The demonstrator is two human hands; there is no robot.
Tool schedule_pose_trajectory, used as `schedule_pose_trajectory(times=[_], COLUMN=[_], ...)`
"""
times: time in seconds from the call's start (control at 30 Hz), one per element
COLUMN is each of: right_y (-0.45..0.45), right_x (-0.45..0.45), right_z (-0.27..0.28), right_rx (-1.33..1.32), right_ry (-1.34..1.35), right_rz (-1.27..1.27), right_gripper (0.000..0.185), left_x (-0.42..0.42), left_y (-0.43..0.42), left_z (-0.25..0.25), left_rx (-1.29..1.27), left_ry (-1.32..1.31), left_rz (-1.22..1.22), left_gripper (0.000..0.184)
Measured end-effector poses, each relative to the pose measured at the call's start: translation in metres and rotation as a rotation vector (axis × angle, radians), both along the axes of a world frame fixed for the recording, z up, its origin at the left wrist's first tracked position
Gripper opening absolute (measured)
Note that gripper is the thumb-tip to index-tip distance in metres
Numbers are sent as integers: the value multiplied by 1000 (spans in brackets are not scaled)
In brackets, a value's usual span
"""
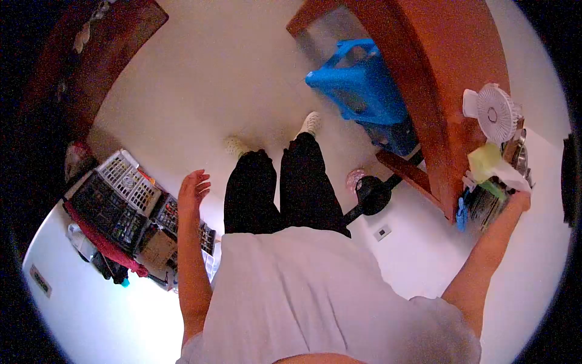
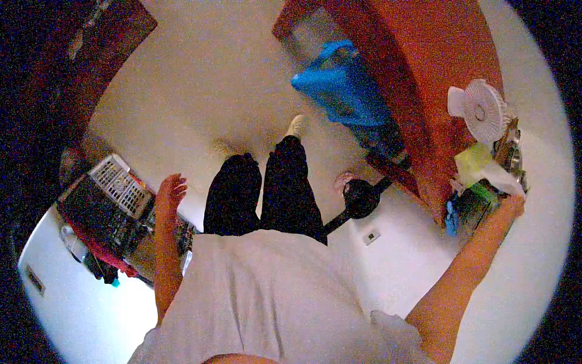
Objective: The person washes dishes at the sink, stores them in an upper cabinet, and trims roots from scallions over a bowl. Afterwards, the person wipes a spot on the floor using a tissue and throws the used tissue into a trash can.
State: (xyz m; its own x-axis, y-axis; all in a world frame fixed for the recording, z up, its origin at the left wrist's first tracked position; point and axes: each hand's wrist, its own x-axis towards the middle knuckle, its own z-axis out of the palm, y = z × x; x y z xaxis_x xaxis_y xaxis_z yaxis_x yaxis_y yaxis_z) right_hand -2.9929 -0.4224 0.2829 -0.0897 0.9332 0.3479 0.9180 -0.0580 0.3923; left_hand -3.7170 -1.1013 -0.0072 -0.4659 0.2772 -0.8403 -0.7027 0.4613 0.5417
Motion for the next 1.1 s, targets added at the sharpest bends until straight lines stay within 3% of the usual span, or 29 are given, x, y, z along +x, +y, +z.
schedule_pose_trajectory(times=[0.07,0.1,0.17,0.23,0.37,0.5,0.53,0.63,0.7,0.8,0.9,0.93,1.03,1.1], right_y=[-6,-18,-37,-72,-173,-254,-256,-221,-179,-117,-65,-37,-1,-7], right_x=[-13,-29,-80,-166,-347,-492,-516,-562,-598,-610,-617,-616,-617,-644], right_z=[28,37,38,37,-9,-170,-217,-387,-486,-632,-758,-803,-873,-866], right_rx=[26,136,489,684,398,-264,-396,-492,-475,-448,-401,-372,-173,-166], right_ry=[-619,-631,12,415,663,793,828,813,1027,1134,1008,654,647,1158], right_rz=[-136,-195,-108,108,285,993,1048,608,541,359,204,341,549,375], right_gripper=[29,28,30,34,30,24,26,22,24,24,27,28,32,33], left_x=[-21,-34,-52,-67,-77,-64,-62,-63,-73,-96,-127,-140,-158,-168], left_y=[-13,-21,-25,-17,23,78,91,144,168,191,209,220,252,270], left_z=[-1,-4,-7,-8,-13,-34,-42,-76,-115,-187,-284,-317,-399,-444], left_rx=[-15,-18,-20,-9,40,79,103,93,83,62,17,28,72,129], left_ry=[11,24,30,71,31,-5,-33,-105,-68,-18,33,37,59,102], left_rz=[9,4,-7,-2,-41,-84,-93,-163,-248,-322,-340,-336,-317,-296], left_gripper=[40,40,40,40,39,36,37,33,31,30,31,31,33,34])
